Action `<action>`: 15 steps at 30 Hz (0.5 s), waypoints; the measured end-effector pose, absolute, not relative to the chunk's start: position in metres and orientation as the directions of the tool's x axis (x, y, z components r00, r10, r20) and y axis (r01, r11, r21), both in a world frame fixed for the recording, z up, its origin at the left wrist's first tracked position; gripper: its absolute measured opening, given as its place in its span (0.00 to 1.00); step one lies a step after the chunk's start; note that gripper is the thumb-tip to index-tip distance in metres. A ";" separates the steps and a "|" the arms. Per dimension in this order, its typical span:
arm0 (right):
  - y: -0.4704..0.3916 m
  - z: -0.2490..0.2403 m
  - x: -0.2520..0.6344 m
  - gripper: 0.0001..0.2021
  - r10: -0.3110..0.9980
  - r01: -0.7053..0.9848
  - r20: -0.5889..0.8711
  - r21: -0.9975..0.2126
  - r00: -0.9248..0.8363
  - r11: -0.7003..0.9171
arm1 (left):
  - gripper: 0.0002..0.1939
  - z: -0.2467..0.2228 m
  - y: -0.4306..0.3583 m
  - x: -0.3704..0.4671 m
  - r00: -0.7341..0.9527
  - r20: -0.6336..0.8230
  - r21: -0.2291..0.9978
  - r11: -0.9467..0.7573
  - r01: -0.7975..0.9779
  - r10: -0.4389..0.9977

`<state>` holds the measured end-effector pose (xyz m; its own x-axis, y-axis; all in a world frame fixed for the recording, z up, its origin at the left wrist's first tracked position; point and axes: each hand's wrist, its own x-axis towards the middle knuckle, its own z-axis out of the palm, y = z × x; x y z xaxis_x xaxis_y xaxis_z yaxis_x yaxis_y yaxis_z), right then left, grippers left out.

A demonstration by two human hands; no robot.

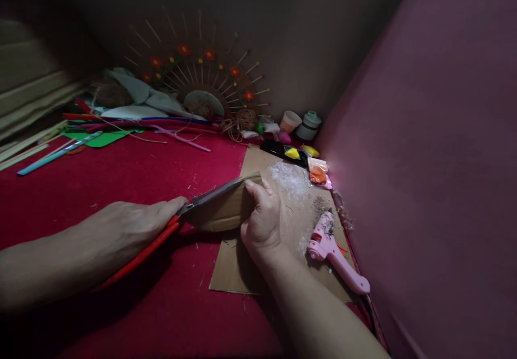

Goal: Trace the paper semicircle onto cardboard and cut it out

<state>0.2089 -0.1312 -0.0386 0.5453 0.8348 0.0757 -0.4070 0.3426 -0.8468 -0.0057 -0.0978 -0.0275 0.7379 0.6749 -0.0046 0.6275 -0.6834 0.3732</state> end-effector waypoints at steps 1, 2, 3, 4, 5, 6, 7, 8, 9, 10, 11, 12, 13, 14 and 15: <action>-0.131 -0.039 0.209 0.06 0.835 -0.410 0.073 -0.846 0.546 0.342 | 0.13 -0.026 -0.098 -0.006 0.750 -0.012 0.298 -0.713 0.635 0.662; -0.131 -0.039 0.209 0.06 0.834 -0.410 0.073 -0.845 0.547 0.343 | 0.13 -0.024 -0.098 -0.007 0.760 -0.020 0.230 -0.737 0.635 0.649; -0.131 -0.040 0.209 0.06 0.835 -0.415 0.072 -0.843 0.545 0.343 | 0.14 -0.023 -0.098 -0.007 0.767 -0.023 0.186 -0.751 0.634 0.641; -0.130 -0.040 0.210 0.06 0.839 -0.422 0.070 -0.839 0.540 0.342 | 0.14 -0.020 -0.098 -0.007 0.768 -0.024 0.171 -0.755 0.633 0.640; -0.130 -0.039 0.210 0.06 0.843 -0.431 0.067 -0.836 0.534 0.340 | 0.14 -0.018 -0.098 -0.007 0.765 -0.025 0.173 -0.751 0.637 0.643; -0.129 -0.039 0.211 0.06 0.845 -0.438 0.065 -0.832 0.531 0.339 | 0.15 -0.016 -0.098 -0.006 0.761 -0.029 0.184 -0.744 0.642 0.649; -0.128 -0.039 0.212 0.06 0.849 -0.444 0.064 -0.830 0.524 0.337 | 0.16 -0.014 -0.097 -0.005 0.760 -0.034 0.209 -0.739 0.641 0.649; -0.127 -0.038 0.212 0.06 0.854 -0.448 0.067 -0.828 0.517 0.336 | 0.18 -0.012 -0.097 -0.003 0.759 -0.033 0.243 -0.731 0.638 0.651; -0.126 -0.038 0.213 0.05 0.858 -0.451 0.069 -0.828 0.508 0.334 | 0.19 -0.011 -0.096 -0.002 0.758 -0.035 0.276 -0.723 0.633 0.651; -0.125 -0.037 0.214 0.05 0.863 -0.453 0.069 -0.829 0.500 0.328 | 0.21 -0.011 -0.096 -0.002 0.760 -0.042 0.301 -0.717 0.628 0.648; -0.125 -0.037 0.214 0.05 0.870 -0.456 0.064 -0.831 0.490 0.318 | 0.21 -0.011 -0.095 -0.002 0.761 -0.052 0.317 -0.712 0.627 0.647; -0.124 -0.036 0.214 0.05 0.872 -0.457 0.055 -0.835 0.486 0.307 | 0.21 -0.012 -0.094 -0.003 0.757 -0.064 0.323 -0.704 0.632 0.650; -0.124 -0.036 0.214 0.05 0.871 -0.453 0.046 -0.840 0.488 0.299 | 0.21 -0.013 -0.092 -0.004 0.749 -0.070 0.324 -0.695 0.641 0.659; -0.124 -0.035 0.214 0.05 0.866 -0.445 0.041 -0.846 0.498 0.296 | 0.20 -0.015 -0.090 -0.006 0.736 -0.063 0.335 -0.681 0.651 0.674; -0.125 -0.035 0.214 0.06 0.861 -0.433 0.040 -0.852 0.506 0.295 | 0.19 -0.017 -0.088 -0.009 0.715 -0.047 0.366 -0.654 0.662 0.697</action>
